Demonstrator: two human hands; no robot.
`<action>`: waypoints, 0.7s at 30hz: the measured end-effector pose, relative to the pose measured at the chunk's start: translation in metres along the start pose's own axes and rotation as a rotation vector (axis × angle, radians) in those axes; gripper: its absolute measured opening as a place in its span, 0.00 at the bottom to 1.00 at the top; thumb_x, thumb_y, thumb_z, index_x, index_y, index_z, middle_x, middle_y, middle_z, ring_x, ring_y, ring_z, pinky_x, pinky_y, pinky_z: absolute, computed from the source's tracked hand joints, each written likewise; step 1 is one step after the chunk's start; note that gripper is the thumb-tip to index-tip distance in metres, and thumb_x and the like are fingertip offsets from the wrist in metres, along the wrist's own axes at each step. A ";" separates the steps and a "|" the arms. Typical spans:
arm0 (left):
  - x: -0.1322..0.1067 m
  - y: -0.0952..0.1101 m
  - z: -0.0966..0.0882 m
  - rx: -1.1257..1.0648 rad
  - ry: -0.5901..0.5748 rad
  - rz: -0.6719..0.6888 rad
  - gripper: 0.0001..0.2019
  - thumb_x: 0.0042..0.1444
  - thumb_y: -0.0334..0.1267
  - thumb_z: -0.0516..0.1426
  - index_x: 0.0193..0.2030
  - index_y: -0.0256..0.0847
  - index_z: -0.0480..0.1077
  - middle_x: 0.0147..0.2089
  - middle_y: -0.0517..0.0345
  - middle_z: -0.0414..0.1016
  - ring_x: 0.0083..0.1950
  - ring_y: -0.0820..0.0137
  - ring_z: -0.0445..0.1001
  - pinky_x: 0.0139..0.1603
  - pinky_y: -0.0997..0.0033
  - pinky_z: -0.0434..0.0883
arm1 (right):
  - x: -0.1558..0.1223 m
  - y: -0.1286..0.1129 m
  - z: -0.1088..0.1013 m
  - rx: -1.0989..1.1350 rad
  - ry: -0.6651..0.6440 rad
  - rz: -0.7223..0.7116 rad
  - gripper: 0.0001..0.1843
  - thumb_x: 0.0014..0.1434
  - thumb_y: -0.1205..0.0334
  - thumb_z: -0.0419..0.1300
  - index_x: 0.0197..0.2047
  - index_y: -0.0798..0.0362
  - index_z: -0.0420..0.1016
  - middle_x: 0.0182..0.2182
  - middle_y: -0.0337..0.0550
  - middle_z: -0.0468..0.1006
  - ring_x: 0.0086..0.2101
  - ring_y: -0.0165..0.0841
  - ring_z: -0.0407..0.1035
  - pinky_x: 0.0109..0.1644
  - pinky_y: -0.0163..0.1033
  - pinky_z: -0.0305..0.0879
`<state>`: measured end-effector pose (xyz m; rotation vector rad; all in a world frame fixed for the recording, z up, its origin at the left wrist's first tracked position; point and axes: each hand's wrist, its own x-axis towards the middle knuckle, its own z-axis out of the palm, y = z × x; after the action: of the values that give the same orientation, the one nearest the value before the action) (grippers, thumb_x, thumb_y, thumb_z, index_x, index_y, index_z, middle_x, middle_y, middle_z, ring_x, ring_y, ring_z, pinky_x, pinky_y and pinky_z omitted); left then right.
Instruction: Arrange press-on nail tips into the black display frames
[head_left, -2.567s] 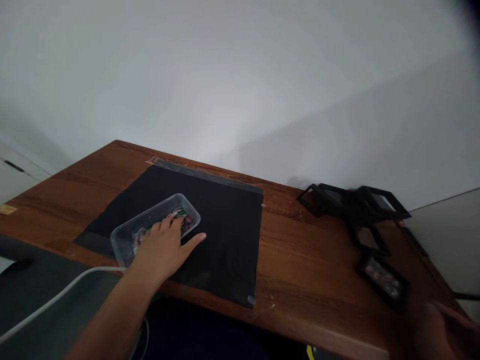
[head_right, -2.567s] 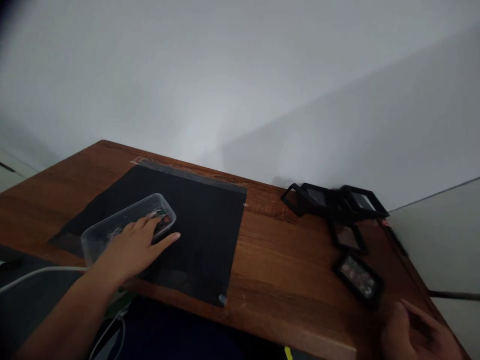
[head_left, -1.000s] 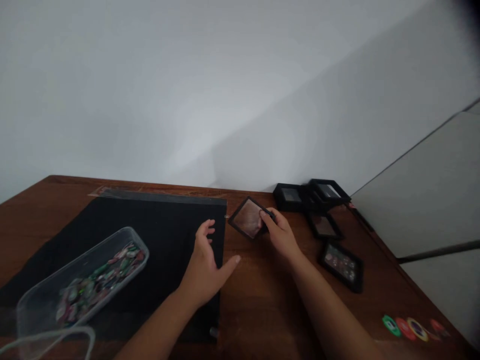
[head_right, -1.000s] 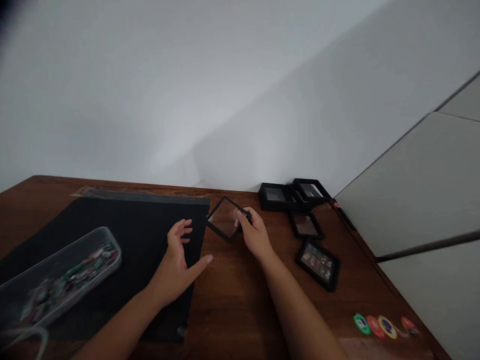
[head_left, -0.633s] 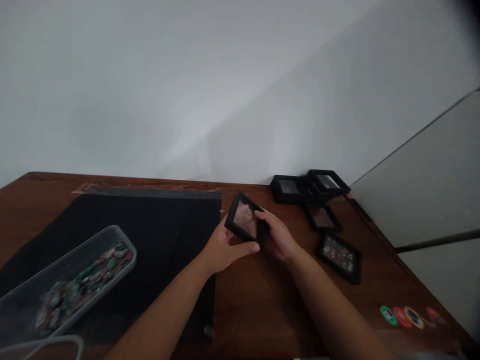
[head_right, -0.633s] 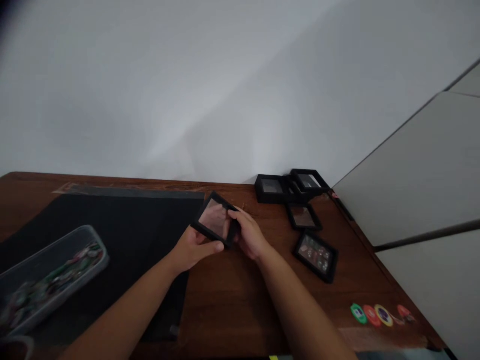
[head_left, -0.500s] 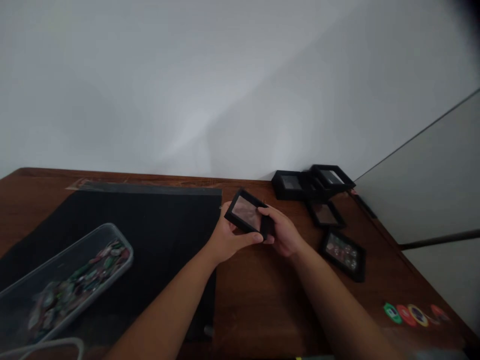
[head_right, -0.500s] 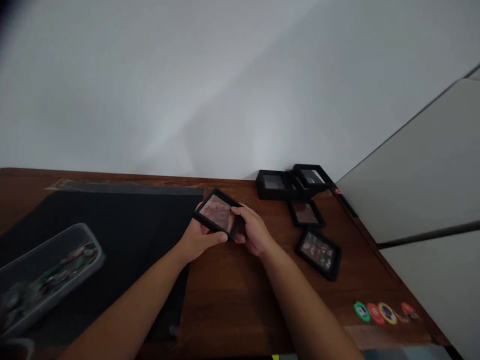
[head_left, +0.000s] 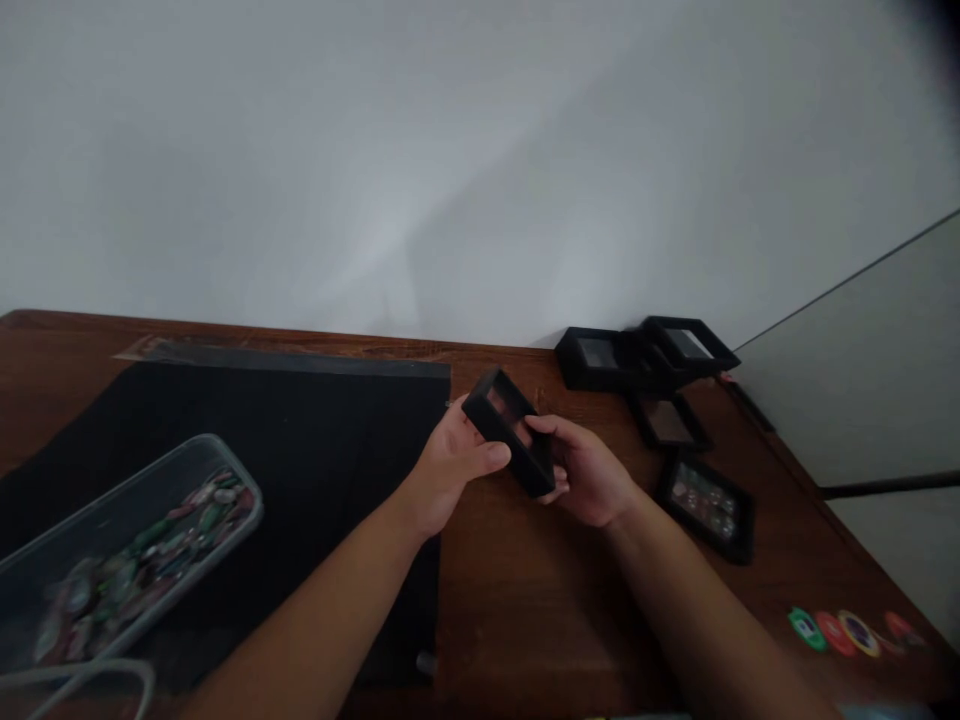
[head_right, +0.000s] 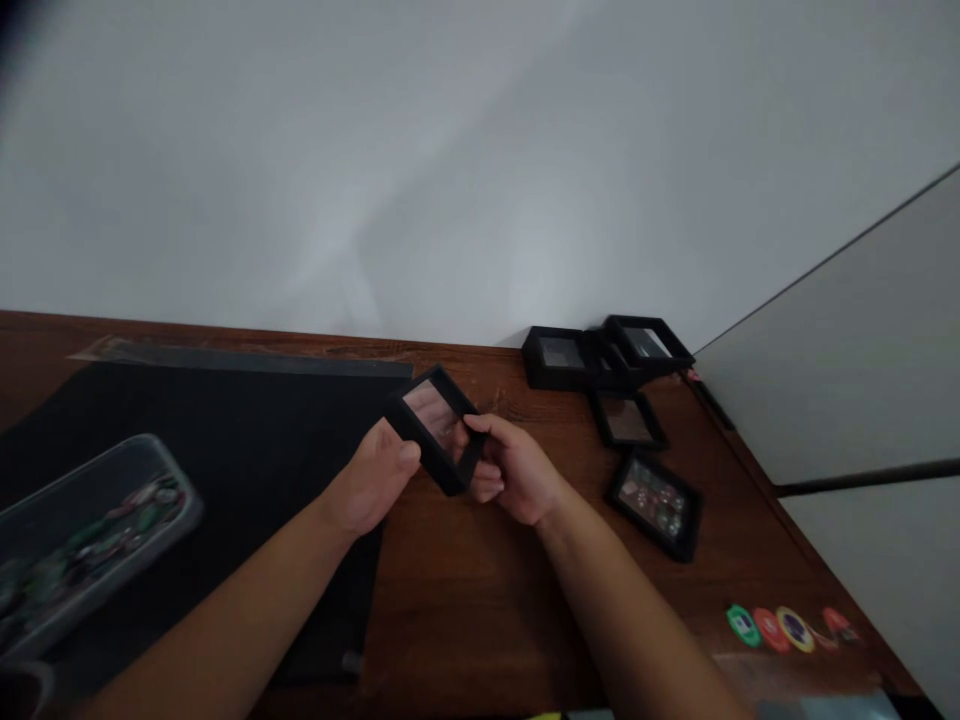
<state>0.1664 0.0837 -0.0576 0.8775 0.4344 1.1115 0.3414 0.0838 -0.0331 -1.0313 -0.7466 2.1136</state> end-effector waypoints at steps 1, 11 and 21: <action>-0.001 0.002 0.001 0.000 0.004 -0.001 0.26 0.47 0.47 0.71 0.49 0.41 0.69 0.47 0.51 0.75 0.54 0.56 0.75 0.60 0.50 0.69 | 0.000 0.001 0.001 -0.003 0.005 -0.002 0.17 0.55 0.49 0.64 0.28 0.53 0.68 0.09 0.26 0.55 0.12 0.21 0.43 0.15 0.27 0.41; -0.010 0.010 0.002 0.194 0.158 0.081 0.36 0.42 0.35 0.73 0.57 0.44 0.64 0.51 0.53 0.74 0.54 0.58 0.74 0.59 0.51 0.72 | -0.008 0.009 0.010 -0.169 -0.019 -0.292 0.44 0.51 0.38 0.70 0.67 0.43 0.64 0.47 0.46 0.78 0.33 0.32 0.74 0.29 0.34 0.76; -0.016 -0.002 0.002 0.970 0.245 0.520 0.47 0.41 0.34 0.72 0.66 0.47 0.53 0.65 0.45 0.61 0.67 0.51 0.63 0.68 0.47 0.63 | -0.009 0.013 0.003 -0.299 -0.139 -0.314 0.52 0.46 0.33 0.71 0.68 0.47 0.64 0.61 0.54 0.69 0.46 0.39 0.75 0.47 0.42 0.75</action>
<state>0.1626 0.0685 -0.0598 1.7775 1.0312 1.5063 0.3389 0.0685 -0.0370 -0.8545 -1.2378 1.8496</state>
